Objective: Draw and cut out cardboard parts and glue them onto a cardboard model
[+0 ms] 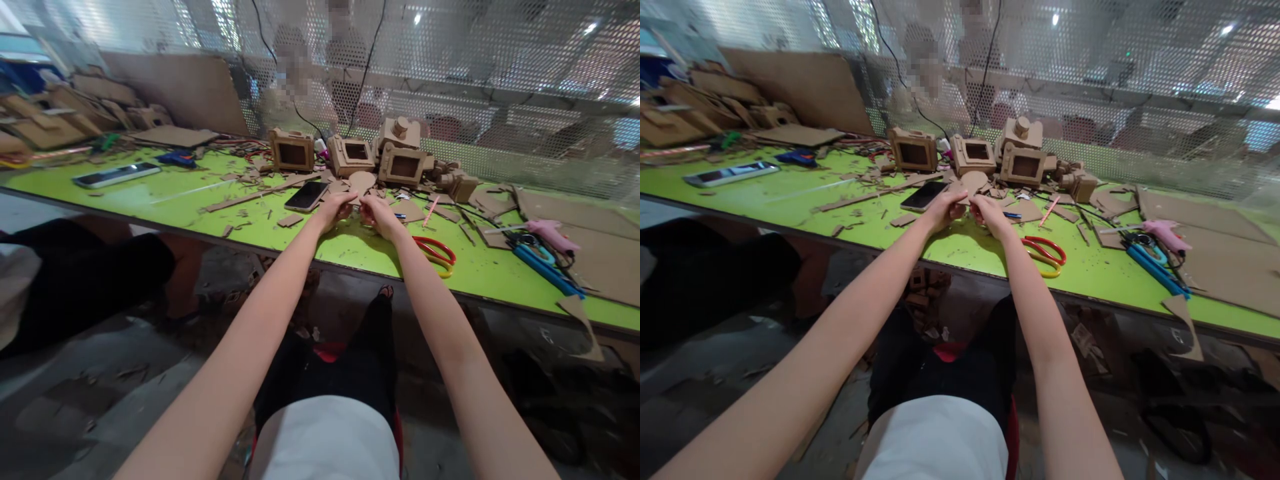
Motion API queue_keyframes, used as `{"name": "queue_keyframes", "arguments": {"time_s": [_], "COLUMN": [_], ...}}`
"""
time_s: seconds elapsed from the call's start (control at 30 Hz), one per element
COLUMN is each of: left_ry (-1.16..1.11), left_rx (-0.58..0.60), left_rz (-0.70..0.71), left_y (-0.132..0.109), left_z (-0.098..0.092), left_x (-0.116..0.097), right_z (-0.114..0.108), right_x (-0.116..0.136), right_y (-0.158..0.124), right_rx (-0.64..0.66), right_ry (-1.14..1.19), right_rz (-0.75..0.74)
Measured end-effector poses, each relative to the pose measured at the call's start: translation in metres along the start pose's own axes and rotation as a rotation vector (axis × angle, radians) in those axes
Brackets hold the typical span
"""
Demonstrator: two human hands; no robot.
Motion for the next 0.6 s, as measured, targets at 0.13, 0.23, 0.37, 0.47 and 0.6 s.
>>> {"name": "queue_keyframes", "arguments": {"time_s": [0.13, 0.23, 0.37, 0.47, 0.6], "left_ry": [0.011, 0.015, 0.019, 0.039, 0.045], "left_rx": [-0.018, -0.026, -0.012, 0.019, 0.086], "left_rz": [0.019, 0.031, 0.022, -0.003, -0.035], "left_y": [-0.001, -0.001, 0.002, 0.003, 0.003], "left_z": [-0.002, -0.002, 0.001, 0.005, 0.011], "left_x": [-0.004, -0.004, -0.001, 0.002, 0.004], "right_z": [0.008, 0.013, 0.018, 0.015, 0.009], "right_x": [-0.006, -0.007, -0.012, -0.011, 0.0], "right_y": [-0.001, -0.002, -0.003, -0.003, -0.004], "right_rx": [0.052, 0.087, 0.155, 0.169, 0.12], "right_ry": [0.012, 0.011, 0.074, 0.066, -0.01], "right_rz": [0.063, 0.065, 0.119, 0.105, 0.003]}}
Point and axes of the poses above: each hand's wrist, its own y-axis towards the middle knuckle, its own z-axis out of the palm, x = y × z, the point moved 10 cm from there along y, towards the middle knuckle, and after that the axes turned 8 degrees about x, right-handed, at the moved point
